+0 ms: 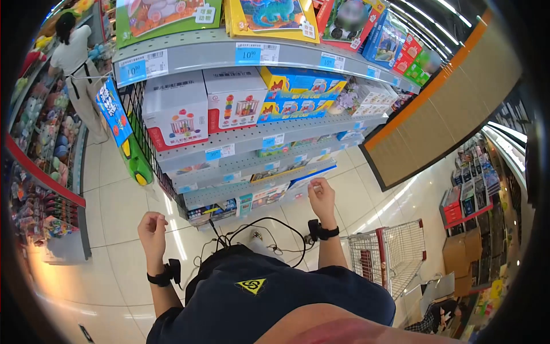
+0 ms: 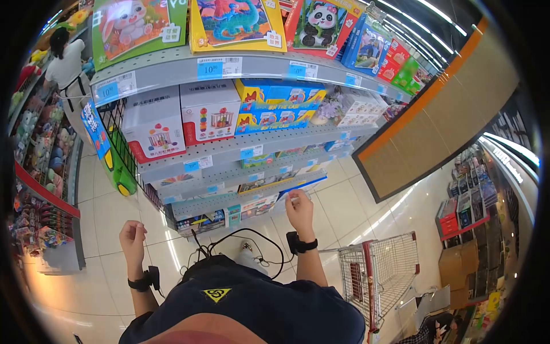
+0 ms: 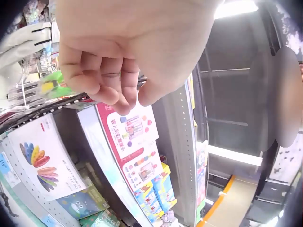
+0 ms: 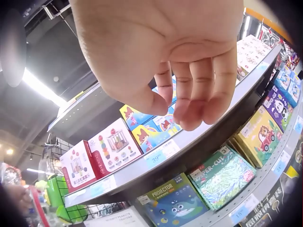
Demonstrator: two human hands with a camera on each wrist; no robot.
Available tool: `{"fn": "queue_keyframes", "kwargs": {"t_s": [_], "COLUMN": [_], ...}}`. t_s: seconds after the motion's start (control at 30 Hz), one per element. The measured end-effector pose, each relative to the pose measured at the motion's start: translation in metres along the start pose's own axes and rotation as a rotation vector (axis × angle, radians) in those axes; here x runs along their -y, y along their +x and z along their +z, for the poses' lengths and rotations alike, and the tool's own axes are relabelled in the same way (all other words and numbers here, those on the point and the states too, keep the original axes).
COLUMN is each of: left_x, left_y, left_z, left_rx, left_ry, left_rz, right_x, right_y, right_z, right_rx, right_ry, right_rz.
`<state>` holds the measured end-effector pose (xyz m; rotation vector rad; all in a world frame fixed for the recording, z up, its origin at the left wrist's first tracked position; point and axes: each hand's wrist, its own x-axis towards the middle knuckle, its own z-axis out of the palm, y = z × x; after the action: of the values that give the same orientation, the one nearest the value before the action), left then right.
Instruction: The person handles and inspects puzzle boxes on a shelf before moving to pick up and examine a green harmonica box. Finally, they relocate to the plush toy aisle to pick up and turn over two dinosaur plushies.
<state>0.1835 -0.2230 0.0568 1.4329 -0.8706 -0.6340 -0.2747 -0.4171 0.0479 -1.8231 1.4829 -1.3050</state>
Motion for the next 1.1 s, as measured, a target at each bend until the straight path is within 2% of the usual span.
{"fn": "queue_keyframes", "kwargs": {"t_s": [0.13,0.2,0.27,0.33,0.53,0.63,0.77,0.87,1.1], "left_x": [-0.004,-0.007,0.007,0.013,0.027,0.038,0.047,0.040,0.025], "left_y": [0.004,0.003,0.000,-0.004,-0.004,0.002,0.007,0.005,-0.007], "left_z": [0.005,0.018,0.018,0.017,0.012,0.016,0.033,0.054,0.107], "left_rx": [0.058,0.127,0.142,0.148,0.107,0.114,0.115,0.128,0.113], "left_ry": [-0.003,0.052,0.005,-0.001,-0.003,0.032,0.051,0.019,0.023], "left_rz": [0.042,0.081,0.078,0.025,-0.027,-0.018,0.044,0.063,0.106], "right_x": [0.011,0.010,0.008,0.008,0.017,0.033,0.044,0.032,-0.001], "right_y": [-0.006,-0.012,-0.013,-0.018,-0.019,-0.016,-0.010,-0.003,0.017], "right_z": [0.010,0.012,0.018,0.018,0.029,0.034,0.026,0.012,-0.027], "right_rx": [-0.002,0.029,0.021,0.031,0.122,0.204,0.211,0.236,0.227], "right_ry": [-0.003,-0.145,-0.096,-0.044,-0.153,-0.241,-0.250,-0.230,-0.220], "right_rz": [-0.041,-0.083,-0.092,-0.085,-0.060,-0.174,-0.185,-0.112,-0.136]}}
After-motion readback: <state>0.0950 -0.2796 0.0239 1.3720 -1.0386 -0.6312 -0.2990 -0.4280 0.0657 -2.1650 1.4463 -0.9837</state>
